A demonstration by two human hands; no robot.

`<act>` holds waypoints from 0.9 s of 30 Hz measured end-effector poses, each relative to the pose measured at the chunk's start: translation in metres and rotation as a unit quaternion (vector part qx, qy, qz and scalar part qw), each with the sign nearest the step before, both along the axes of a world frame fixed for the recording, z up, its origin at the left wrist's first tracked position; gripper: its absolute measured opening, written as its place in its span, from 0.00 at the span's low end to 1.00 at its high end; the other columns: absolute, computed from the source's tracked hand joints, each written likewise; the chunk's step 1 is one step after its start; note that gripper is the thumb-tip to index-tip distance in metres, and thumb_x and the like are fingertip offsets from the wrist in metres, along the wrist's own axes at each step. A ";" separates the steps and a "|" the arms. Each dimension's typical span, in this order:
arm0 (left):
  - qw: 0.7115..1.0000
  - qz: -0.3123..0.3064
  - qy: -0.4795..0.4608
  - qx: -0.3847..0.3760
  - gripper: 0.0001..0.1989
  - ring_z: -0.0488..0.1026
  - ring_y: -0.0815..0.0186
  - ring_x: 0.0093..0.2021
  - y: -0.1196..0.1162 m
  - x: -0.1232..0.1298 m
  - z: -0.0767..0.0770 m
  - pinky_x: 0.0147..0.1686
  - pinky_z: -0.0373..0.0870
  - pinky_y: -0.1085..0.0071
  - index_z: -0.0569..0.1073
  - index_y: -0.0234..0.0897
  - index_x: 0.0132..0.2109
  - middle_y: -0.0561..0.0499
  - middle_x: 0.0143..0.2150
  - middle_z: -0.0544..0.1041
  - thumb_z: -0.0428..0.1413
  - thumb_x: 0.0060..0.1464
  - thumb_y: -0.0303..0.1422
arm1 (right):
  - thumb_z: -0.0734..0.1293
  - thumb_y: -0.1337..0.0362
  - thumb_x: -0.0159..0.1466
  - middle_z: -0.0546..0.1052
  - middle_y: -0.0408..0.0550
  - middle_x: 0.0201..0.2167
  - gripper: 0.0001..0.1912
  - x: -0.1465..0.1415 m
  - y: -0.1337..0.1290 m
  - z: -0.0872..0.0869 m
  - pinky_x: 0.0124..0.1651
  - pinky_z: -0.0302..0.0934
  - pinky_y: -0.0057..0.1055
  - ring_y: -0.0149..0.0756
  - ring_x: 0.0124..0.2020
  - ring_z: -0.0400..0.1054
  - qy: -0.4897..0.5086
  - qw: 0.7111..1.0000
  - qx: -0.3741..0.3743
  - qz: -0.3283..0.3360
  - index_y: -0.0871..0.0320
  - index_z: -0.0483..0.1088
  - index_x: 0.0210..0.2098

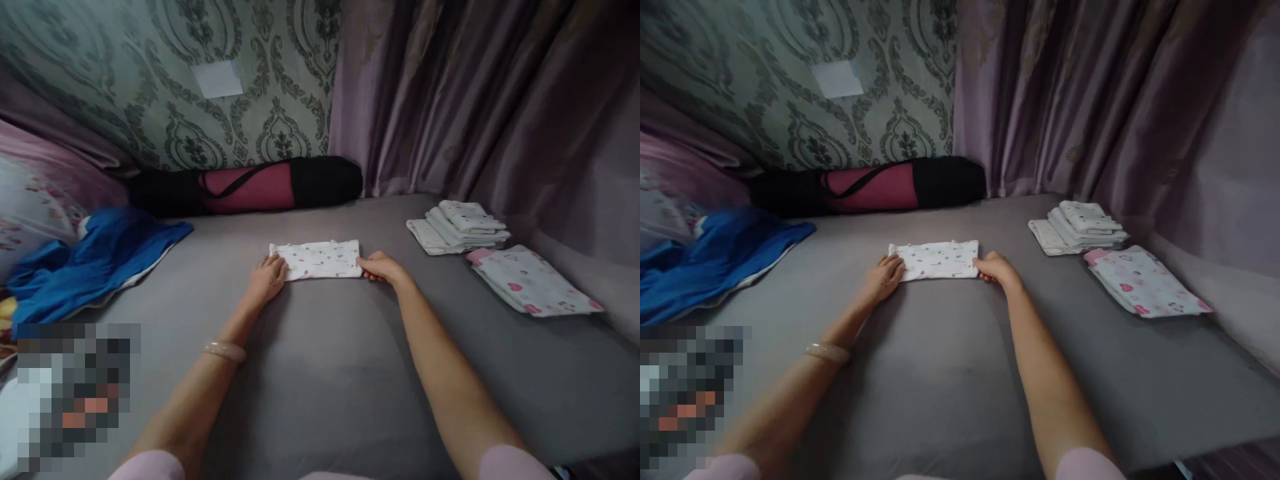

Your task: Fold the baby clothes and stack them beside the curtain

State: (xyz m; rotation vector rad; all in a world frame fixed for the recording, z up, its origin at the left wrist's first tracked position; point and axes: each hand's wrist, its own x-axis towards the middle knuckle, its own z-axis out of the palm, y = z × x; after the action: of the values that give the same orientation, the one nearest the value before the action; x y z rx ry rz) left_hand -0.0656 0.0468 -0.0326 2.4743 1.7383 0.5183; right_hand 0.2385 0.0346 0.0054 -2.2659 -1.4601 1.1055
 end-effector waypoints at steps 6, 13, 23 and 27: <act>0.978 -0.196 -0.045 0.051 0.18 0.67 0.59 0.58 0.011 0.071 0.014 0.59 0.62 0.60 0.68 0.32 0.55 0.40 0.55 0.72 0.43 0.61 0.28 | 0.62 0.65 0.66 0.71 0.39 0.20 0.08 0.000 -0.019 0.013 0.14 0.44 0.18 0.18 0.13 0.55 0.130 0.990 0.047 0.023 0.61 0.73 0.36; 0.967 -0.253 -0.014 -0.028 0.20 0.61 0.58 0.64 0.030 0.144 -0.004 0.63 0.56 0.59 0.66 0.31 0.59 0.39 0.61 0.68 0.41 0.64 0.29 | 0.62 0.72 0.62 0.70 0.35 0.17 0.16 0.001 -0.033 0.001 0.13 0.43 0.19 0.21 0.11 0.57 0.208 0.974 0.039 0.075 0.59 0.69 0.49; 0.980 -0.177 0.053 -0.070 0.26 0.49 0.53 0.69 0.016 0.152 -0.004 0.66 0.46 0.54 0.58 0.33 0.66 0.43 0.69 0.57 0.37 0.66 0.38 | 0.64 0.63 0.63 0.74 0.41 0.18 0.08 0.002 -0.034 -0.024 0.15 0.51 0.18 0.24 0.12 0.63 0.128 0.974 0.154 0.104 0.59 0.66 0.29; 0.983 -0.161 0.068 -0.061 0.29 0.49 0.50 0.69 0.013 0.154 -0.005 0.66 0.45 0.53 0.57 0.34 0.67 0.43 0.69 0.55 0.37 0.66 0.44 | 0.61 0.63 0.64 0.73 0.43 0.16 0.11 0.008 -0.042 -0.024 0.14 0.47 0.19 0.25 0.12 0.63 0.103 0.991 0.083 0.037 0.59 0.66 0.26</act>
State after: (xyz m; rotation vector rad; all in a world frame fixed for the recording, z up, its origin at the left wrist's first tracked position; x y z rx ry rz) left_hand 0.0886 0.0603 -0.0376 2.6772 1.3198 0.2124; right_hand 0.2461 -0.0078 -0.0186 -1.9391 -1.5011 1.1542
